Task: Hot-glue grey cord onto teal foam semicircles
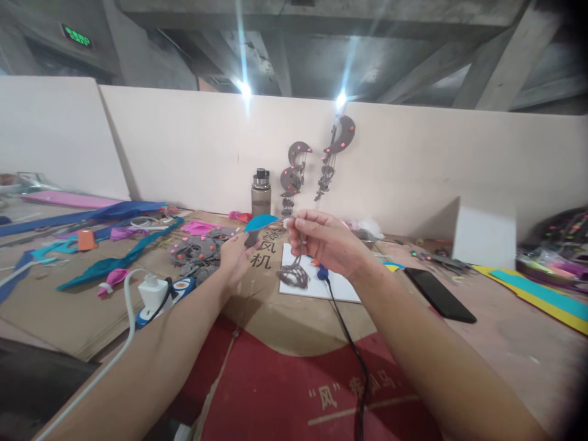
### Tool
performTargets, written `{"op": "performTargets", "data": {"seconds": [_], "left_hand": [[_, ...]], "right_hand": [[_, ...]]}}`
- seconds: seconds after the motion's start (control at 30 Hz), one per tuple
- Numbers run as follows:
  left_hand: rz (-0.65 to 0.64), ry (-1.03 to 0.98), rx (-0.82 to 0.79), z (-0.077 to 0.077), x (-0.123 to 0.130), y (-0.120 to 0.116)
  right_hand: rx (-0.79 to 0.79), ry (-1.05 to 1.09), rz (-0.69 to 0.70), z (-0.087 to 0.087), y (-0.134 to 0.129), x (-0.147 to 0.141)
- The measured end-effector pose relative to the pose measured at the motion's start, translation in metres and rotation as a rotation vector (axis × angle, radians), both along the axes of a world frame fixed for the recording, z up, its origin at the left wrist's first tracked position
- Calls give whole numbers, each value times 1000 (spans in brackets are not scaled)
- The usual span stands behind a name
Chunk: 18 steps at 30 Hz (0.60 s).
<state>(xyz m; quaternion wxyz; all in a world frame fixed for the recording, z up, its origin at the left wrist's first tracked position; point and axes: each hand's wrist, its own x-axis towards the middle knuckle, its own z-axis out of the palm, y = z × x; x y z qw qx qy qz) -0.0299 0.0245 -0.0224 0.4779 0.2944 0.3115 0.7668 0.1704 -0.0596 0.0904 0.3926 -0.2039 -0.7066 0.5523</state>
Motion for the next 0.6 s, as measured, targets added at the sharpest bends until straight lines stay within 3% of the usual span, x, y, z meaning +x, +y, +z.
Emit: {"op": "performTargets", "data": {"seconds": [0.07, 0.13, 0.23, 0.33, 0.43, 0.6], "left_hand": [[22, 3, -8, 1, 1, 1], [53, 7, -49, 2, 2, 2], [50, 23, -66, 1, 3, 3], [35, 55, -37, 1, 5, 3], [25, 82, -25, 2, 8, 1], [28, 129, 2, 6, 15, -4]], "right_hand": [[117, -218, 96, -1, -2, 0], [315, -450, 53, -5, 2, 2], [578, -623, -349, -18, 23, 10], [589, -897, -698, -38, 50, 24], [482, -1156, -927, -64, 69, 39], [261, -1111, -926, -106, 82, 46]]}}
